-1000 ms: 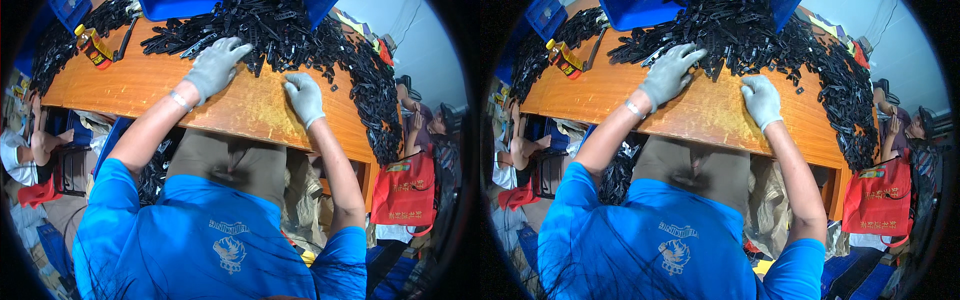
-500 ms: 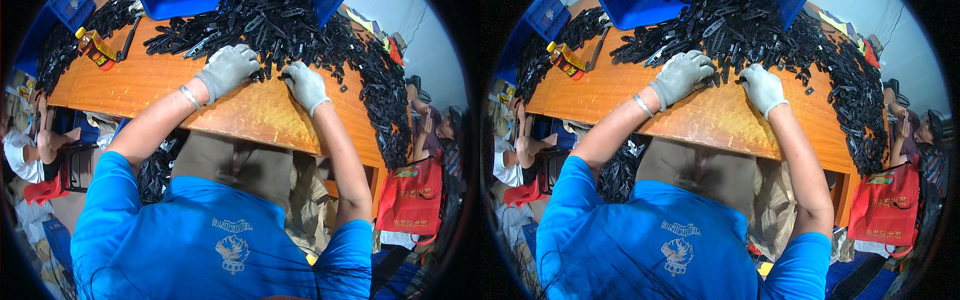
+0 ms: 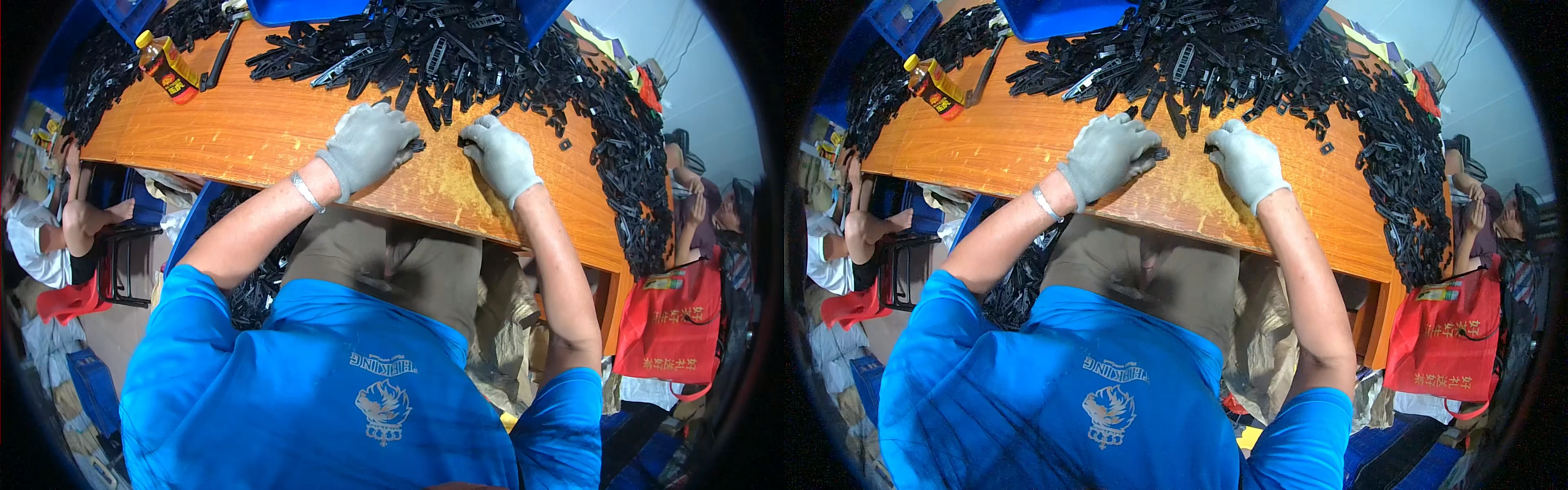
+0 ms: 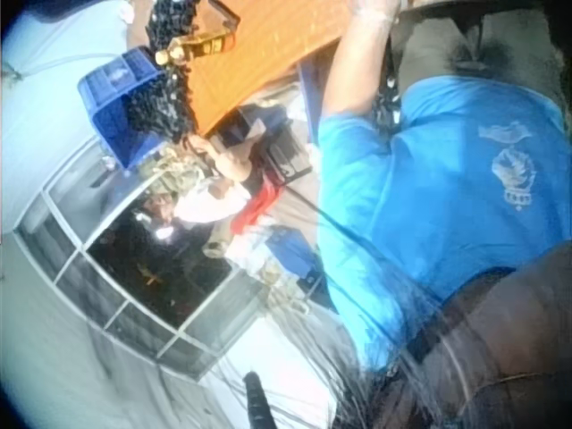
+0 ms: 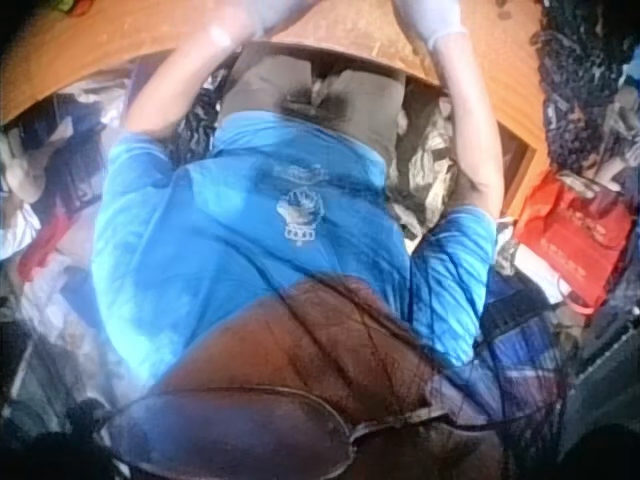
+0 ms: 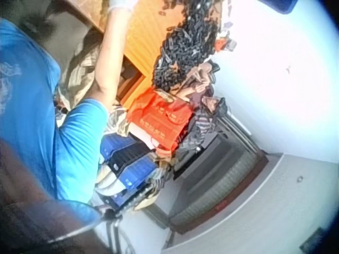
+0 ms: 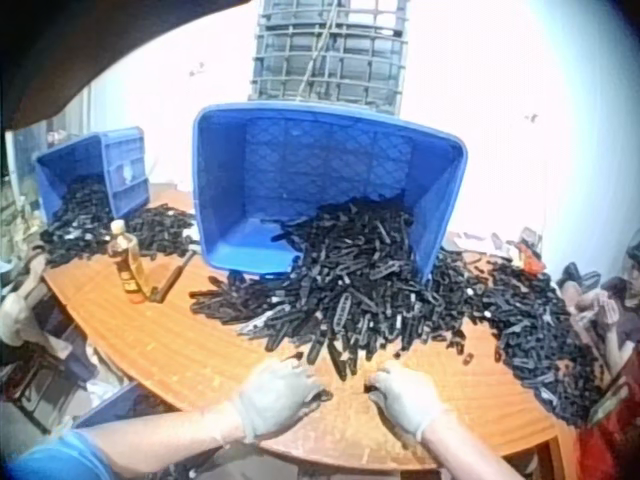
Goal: The person wearing gloves repeatedly picks up plastic components from piles on a workbench, snaps them together by hand to assemble parts, and places the assembled items onto the table.
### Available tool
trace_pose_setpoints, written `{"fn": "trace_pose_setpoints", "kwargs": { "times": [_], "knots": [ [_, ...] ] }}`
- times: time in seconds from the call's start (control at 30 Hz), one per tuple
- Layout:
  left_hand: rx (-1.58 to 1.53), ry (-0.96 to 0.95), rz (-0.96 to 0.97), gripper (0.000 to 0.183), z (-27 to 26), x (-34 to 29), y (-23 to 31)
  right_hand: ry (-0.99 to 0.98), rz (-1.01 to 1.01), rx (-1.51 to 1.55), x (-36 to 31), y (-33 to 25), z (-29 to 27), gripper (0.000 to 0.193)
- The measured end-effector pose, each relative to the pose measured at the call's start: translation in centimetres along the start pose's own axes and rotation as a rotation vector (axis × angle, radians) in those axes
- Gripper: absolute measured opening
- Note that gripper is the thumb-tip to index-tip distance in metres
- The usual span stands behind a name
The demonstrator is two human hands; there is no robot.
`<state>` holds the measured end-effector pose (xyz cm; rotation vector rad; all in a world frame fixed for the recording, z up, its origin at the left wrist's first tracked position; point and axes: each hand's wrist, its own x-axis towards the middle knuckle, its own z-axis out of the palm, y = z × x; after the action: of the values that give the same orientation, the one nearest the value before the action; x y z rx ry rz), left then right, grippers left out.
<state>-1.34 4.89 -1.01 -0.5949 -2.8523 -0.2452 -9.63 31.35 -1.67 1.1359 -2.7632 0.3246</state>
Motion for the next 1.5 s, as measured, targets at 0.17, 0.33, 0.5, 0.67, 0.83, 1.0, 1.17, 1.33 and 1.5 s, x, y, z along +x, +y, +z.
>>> {"fn": "trace_pose_setpoints", "kwargs": {
  "times": [0.17,0.33,0.5,0.67,0.83,1.0,1.17,1.33,1.5],
  "knots": [
    [-0.113,0.153,-0.121,0.023,0.1,-2.2,-0.1,0.070,0.027,0.034,-0.1,-0.7,0.2,0.018],
    [-0.126,0.191,-0.180,0.020,1.4,-3.8,-1.0,0.022,0.029,0.250,-1.5,-4.2,0.7,0.019],
    [-0.154,0.218,-0.172,0.019,1.7,-4.1,-1.0,-0.130,0.171,0.223,-1.0,-5.1,0.7,0.021],
    [-0.219,0.231,-0.168,0.018,1.7,-4.5,-1.2,-0.134,0.077,0.065,-1.1,-5.4,-0.2,0.020],
    [-0.258,0.250,-0.144,0.016,1.8,-4.6,-1.3,-0.053,0.086,0.180,-0.4,-6.5,0.2,0.021],
    [-0.251,0.231,-0.129,0.016,1.8,-4.5,-1.2,0.119,0.043,0.307,0.6,-6.9,2.3,0.025],
    [-0.259,0.253,-0.115,0.017,2.2,-4.5,-1.6,0.067,0.060,0.305,0.7,-6.3,2.6,0.023],
    [-0.231,0.299,-0.109,0.015,2.6,-4.0,-1.8,0.041,-0.145,0.250,2.5,-5.8,2.1,0.018],
    [-0.284,0.255,-0.207,0.013,2.0,-4.2,-1.1,0.081,-0.113,0.317,1.9,-5.5,2.2,0.018]
  ]
}}
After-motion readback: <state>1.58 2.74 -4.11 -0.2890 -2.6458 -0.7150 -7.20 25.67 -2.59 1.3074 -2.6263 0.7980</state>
